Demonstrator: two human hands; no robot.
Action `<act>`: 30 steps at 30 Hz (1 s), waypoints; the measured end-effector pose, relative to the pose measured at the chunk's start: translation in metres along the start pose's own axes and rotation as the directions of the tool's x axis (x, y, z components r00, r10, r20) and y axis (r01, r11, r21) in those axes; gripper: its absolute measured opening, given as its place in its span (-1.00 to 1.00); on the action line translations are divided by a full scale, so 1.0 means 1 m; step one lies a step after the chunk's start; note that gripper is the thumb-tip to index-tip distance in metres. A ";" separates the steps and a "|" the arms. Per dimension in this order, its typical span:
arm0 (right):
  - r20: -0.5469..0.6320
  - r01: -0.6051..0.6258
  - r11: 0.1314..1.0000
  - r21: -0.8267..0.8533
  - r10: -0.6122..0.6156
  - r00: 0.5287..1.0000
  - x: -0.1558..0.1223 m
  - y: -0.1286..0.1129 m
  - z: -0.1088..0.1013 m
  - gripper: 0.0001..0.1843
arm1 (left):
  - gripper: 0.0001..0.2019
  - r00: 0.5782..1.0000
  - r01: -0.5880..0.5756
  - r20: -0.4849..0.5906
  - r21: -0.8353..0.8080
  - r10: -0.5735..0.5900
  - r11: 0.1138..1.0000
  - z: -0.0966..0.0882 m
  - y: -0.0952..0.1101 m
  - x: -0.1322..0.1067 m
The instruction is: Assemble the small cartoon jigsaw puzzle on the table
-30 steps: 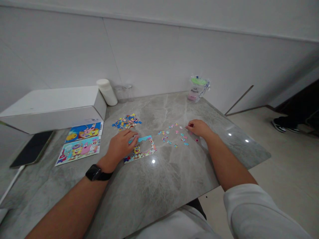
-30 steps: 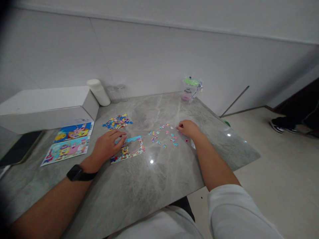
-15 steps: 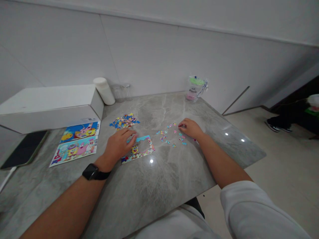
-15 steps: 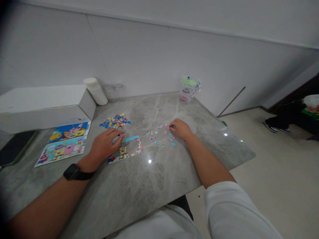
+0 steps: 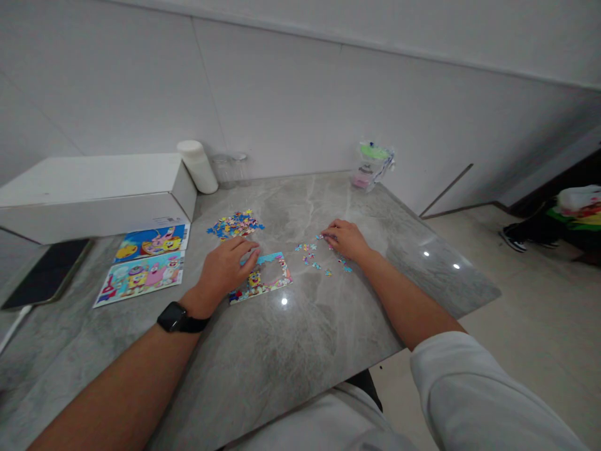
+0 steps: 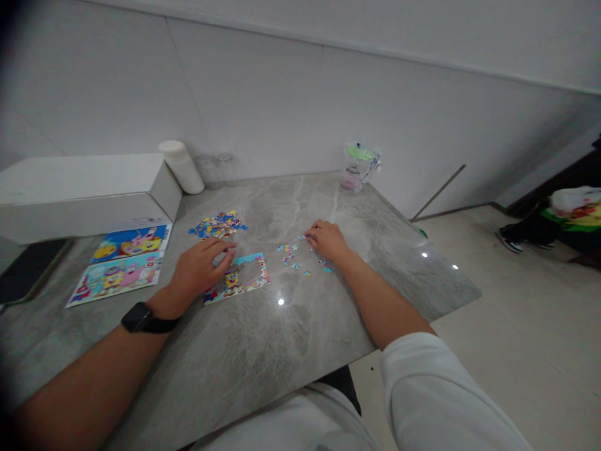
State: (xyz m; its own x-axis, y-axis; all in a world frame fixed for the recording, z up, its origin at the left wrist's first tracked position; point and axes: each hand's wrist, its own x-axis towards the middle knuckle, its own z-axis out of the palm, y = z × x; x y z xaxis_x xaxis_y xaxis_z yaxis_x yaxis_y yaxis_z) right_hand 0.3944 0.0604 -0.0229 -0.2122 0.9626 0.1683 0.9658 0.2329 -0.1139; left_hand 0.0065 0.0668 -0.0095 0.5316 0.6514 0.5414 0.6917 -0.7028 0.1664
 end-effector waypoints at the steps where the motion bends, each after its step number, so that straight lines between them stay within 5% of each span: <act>1: 0.002 0.000 1.000 -0.001 0.000 1.000 0.000 -0.001 0.000 -0.70 | -0.69 1.000 0.000 0.002 -0.001 0.000 1.000 0.000 0.000 0.000; 11: -0.065 0.081 0.992 0.096 -0.075 0.995 -0.007 -0.009 -0.004 -0.73 | -0.71 0.999 0.031 0.016 -0.050 -0.030 0.998 -0.002 0.002 0.001; 15: 0.005 0.169 0.983 0.078 -0.170 0.985 -0.006 -0.027 -0.001 -0.69 | -0.69 0.999 0.028 0.021 -0.043 -0.027 0.999 -0.003 0.003 0.001; 19: 0.052 0.135 0.991 0.015 -0.136 0.989 -0.007 -0.038 -0.003 -0.71 | -0.69 1.000 0.018 0.014 -0.031 -0.018 0.999 -0.003 0.003 0.000; 25: 0.073 0.078 0.994 -0.071 -0.072 0.995 -0.006 -0.041 -0.019 -0.70 | -0.69 1.000 0.020 0.007 -0.043 -0.020 0.999 -0.005 0.004 0.000; 30: 0.157 0.116 0.992 -0.041 -0.108 0.982 0.026 -0.038 -0.047 -0.78 | -0.71 0.999 0.039 -0.012 -0.066 -0.039 0.997 -0.006 0.001 -0.001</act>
State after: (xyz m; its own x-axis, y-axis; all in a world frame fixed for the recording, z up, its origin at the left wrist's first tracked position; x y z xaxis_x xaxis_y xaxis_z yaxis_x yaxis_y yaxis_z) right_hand 0.3589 0.0704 0.0318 -0.3364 0.9414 0.0237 0.9399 0.3372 -0.0529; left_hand 0.0036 0.0643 -0.0049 0.4981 0.6752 0.5441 0.6778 -0.6945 0.2413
